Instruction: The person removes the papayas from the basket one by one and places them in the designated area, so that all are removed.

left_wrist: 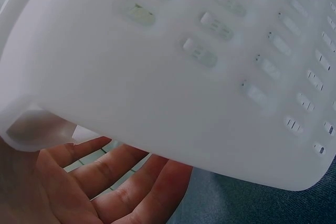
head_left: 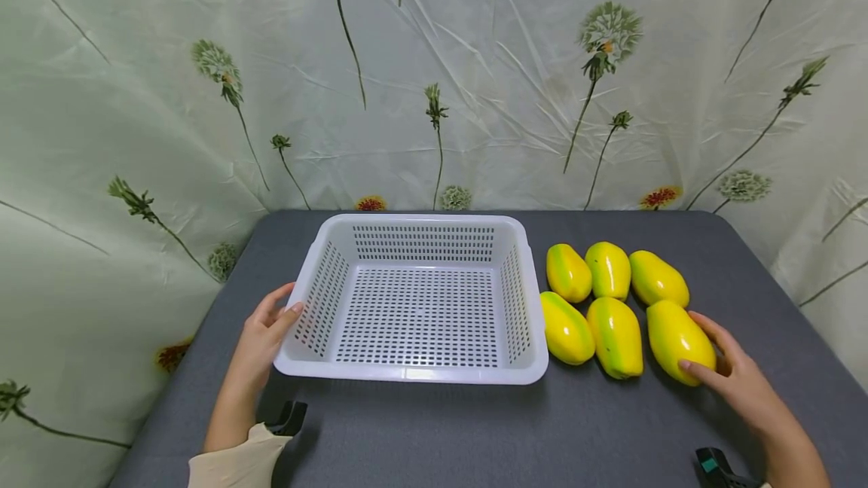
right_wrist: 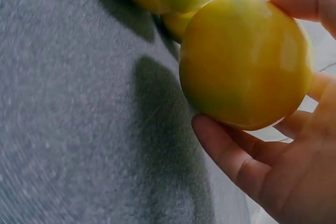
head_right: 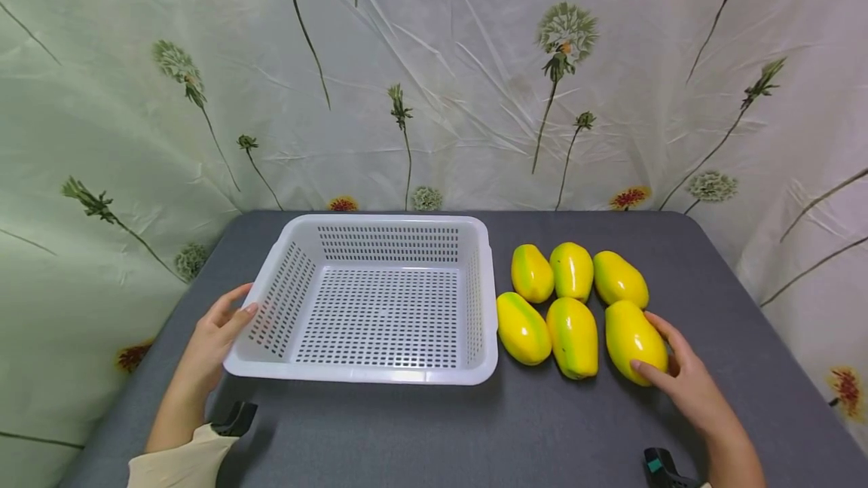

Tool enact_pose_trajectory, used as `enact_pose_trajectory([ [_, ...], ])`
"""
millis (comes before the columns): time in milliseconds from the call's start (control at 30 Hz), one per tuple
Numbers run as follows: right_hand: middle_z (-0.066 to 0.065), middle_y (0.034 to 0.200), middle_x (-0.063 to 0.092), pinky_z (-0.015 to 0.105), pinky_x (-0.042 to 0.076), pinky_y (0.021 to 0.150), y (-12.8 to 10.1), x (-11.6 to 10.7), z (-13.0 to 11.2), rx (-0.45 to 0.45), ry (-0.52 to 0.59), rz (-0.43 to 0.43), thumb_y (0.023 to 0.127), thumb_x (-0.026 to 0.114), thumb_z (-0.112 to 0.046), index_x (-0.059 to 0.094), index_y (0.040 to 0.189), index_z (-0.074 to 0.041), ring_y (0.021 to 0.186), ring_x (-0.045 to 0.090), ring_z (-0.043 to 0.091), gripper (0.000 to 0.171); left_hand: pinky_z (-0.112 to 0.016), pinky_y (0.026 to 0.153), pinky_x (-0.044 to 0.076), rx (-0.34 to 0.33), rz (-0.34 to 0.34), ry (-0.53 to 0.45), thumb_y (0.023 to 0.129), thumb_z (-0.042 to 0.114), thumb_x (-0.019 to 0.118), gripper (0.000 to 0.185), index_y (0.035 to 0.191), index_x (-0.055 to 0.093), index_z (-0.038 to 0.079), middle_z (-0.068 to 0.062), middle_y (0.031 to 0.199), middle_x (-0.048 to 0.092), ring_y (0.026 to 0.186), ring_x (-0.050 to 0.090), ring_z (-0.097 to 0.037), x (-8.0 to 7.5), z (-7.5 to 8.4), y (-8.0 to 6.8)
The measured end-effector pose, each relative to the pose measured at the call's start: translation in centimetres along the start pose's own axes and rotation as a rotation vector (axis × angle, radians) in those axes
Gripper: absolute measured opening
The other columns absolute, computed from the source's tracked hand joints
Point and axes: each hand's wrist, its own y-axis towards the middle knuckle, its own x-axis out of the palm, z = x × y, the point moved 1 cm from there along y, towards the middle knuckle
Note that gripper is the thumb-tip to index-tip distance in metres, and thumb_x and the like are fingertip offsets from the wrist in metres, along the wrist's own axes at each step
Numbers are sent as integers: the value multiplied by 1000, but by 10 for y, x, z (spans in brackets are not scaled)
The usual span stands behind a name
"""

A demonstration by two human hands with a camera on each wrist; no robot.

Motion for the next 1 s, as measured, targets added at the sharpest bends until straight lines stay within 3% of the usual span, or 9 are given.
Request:
enact_pose_trajectory([
  [133, 24, 143, 8, 20, 34, 68, 1, 0, 3, 7, -36, -12, 91, 54, -22, 6, 145, -18, 116, 26, 18, 73, -37, 58, 51, -5, 17, -8, 92, 26, 52, 53, 137, 32, 8, -27, 111, 54, 79, 61, -18, 1, -1, 0],
  [233, 28, 142, 5, 40, 34, 79, 1, 0, 4, 22, -13, -27, 91, 54, -23, 3, 145, -14, 119, 16, 40, 75, -39, 57, 51, 22, 19, -8, 91, 29, 54, 54, 137, 34, 10, -24, 107, 56, 78, 61, -21, 0, -6, 1],
  [367, 33, 140, 0, 63, 24, 79, 2, 0, 4, 57, 34, -59, 91, 53, -26, -2, 144, -7, 116, 13, 50, 78, -38, 57, 51, 51, -2, -4, 89, 36, 54, 56, 138, 34, 17, -17, 105, 58, 79, 62, -20, -4, -30, 12],
  [467, 34, 140, -3, 65, 24, 79, 3, 0, 2, 82, 30, -75, 92, 52, -28, -5, 143, -5, 117, 11, 52, 80, -36, 56, 51, 56, -11, -8, 89, 35, 54, 55, 138, 34, 20, -12, 104, 60, 79, 62, -18, -6, -40, 17],
  [533, 34, 140, -5, 67, 23, 78, 3, 0, 1, 89, 22, -80, 92, 51, -29, -5, 142, -4, 117, 11, 55, 80, -36, 56, 51, 59, -11, -8, 90, 34, 54, 55, 138, 33, 18, -14, 104, 59, 79, 62, -18, -5, -35, 15],
  [633, 33, 141, -8, 69, 24, 77, 4, 0, -2, 108, 5, -95, 92, 49, -32, -7, 142, -5, 115, 14, 59, 80, -37, 58, 51, 36, 6, 9, 90, 33, 54, 56, 137, 33, 10, -23, 107, 56, 79, 61, -20, -2, -14, 6],
  [833, 30, 143, -6, 68, 27, 78, 3, 0, -7, 86, 14, -51, 94, 47, -31, -5, 143, -5, 116, 16, 59, 76, -35, 58, 50, 5, 24, 52, 91, 28, 54, 54, 136, 33, 8, -20, 106, 56, 79, 59, -19, -1, 2, 0],
  [900, 25, 145, -3, 62, 32, 81, 3, -1, -4, 63, -13, -4, 94, 47, -32, -1, 144, -9, 120, 17, 54, 74, -37, 61, 50, 21, 25, 103, 91, 29, 53, 56, 136, 32, 6, -22, 112, 53, 87, 58, -25, -2, 3, 0],
  [1000, 22, 146, 2, 62, 28, 85, 4, -4, 1, 12, -33, 76, 93, 49, -31, 5, 145, -13, 123, 15, 52, 71, -44, 71, 47, 74, 54, 279, 92, 35, 50, 58, 136, 32, 3, -24, 122, 46, 102, 50, -34, -6, 10, -1],
])
